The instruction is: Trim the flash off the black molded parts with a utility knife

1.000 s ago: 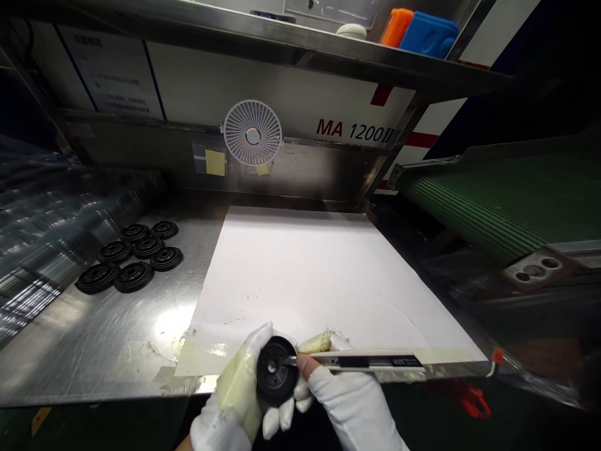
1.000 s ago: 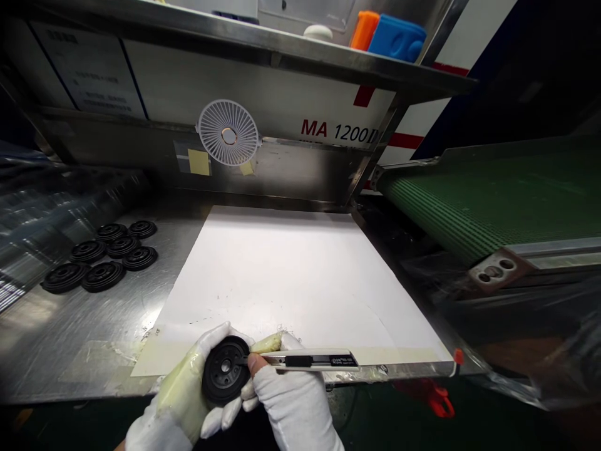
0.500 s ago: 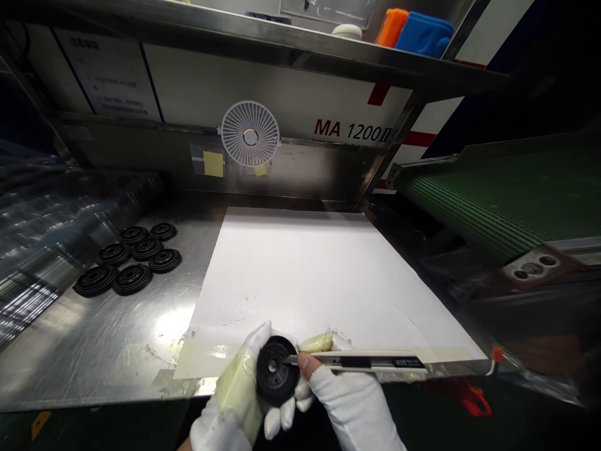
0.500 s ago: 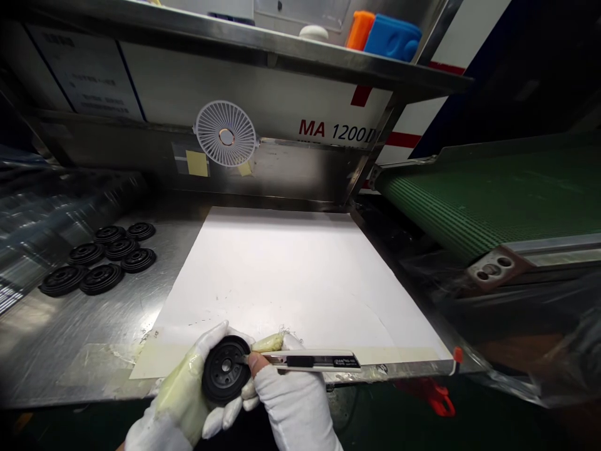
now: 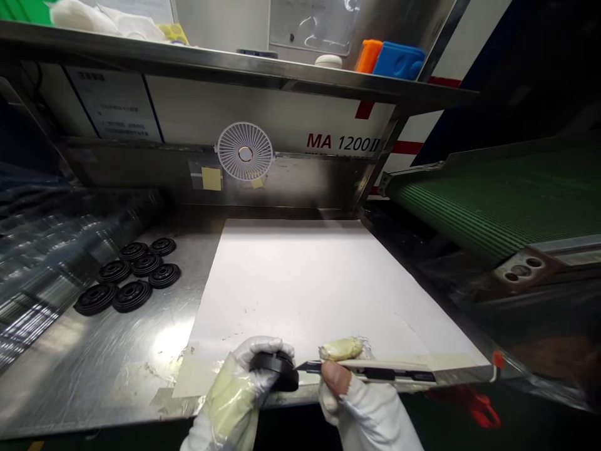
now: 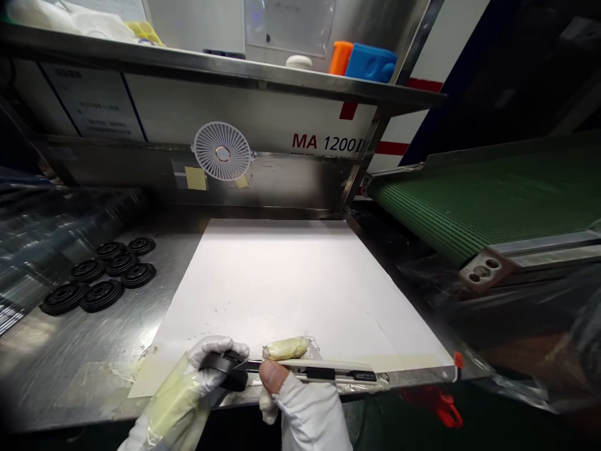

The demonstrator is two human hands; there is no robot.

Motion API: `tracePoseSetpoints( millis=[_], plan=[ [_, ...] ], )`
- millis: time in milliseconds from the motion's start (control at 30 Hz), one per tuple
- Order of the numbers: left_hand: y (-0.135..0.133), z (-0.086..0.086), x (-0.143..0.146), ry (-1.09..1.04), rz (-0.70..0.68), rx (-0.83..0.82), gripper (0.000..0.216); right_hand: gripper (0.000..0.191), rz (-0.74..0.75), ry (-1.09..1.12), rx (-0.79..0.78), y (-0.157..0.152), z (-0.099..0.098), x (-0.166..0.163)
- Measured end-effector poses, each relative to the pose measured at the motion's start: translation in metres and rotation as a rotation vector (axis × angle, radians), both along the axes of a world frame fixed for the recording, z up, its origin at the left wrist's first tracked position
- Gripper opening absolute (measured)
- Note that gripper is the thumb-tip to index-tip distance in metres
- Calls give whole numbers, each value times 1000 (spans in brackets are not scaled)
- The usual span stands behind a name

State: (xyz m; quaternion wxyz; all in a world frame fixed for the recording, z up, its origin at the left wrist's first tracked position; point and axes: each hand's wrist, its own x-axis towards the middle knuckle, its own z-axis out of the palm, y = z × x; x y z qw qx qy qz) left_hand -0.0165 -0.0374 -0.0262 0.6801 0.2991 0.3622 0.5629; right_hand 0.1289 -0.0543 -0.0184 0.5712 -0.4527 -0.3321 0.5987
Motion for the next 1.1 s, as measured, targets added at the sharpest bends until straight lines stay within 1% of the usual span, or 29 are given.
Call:
tracePoseSetpoints(
  millis=[67,133,233,333,467,633,767,833,900,1000,1067,1100],
  plan=[
    [-2,0,3,41,36,-6,29,30,5,-8,-1,1,-2,-5],
    [-6,5,4,78,50,-9,32,30,3,-20,1,3,-4,-7],
    [-12,14,5,121,26,11,35,31,-38,-71,38,3,-7,-8],
    [-13,19,4,157,-12,28,30,31,-68,-109,57,1,-11,-8],
    [-8,18,2,161,-87,-12,24,35,-49,-116,31,-1,-14,-10],
    [-9,16,3,117,-101,-29,28,36,-33,-96,21,-4,-12,-10],
    [-14,19,6,104,-16,-24,31,33,-10,-85,14,-8,-7,-10],
    [-14,17,5,138,-6,-4,31,33,21,-74,12,-9,-4,-8],
    [-11,12,2,143,-85,44,29,35,32,-50,11,-8,-2,-4],
    [-6,1,-3,68,-304,94,23,39,57,-2,7,-1,3,5],
    [-4,-2,-5,60,-394,84,21,37,122,-1,21,5,8,10],
    [-4,-2,-6,72,-414,75,21,37,165,-11,34,7,11,11]
  ],
)
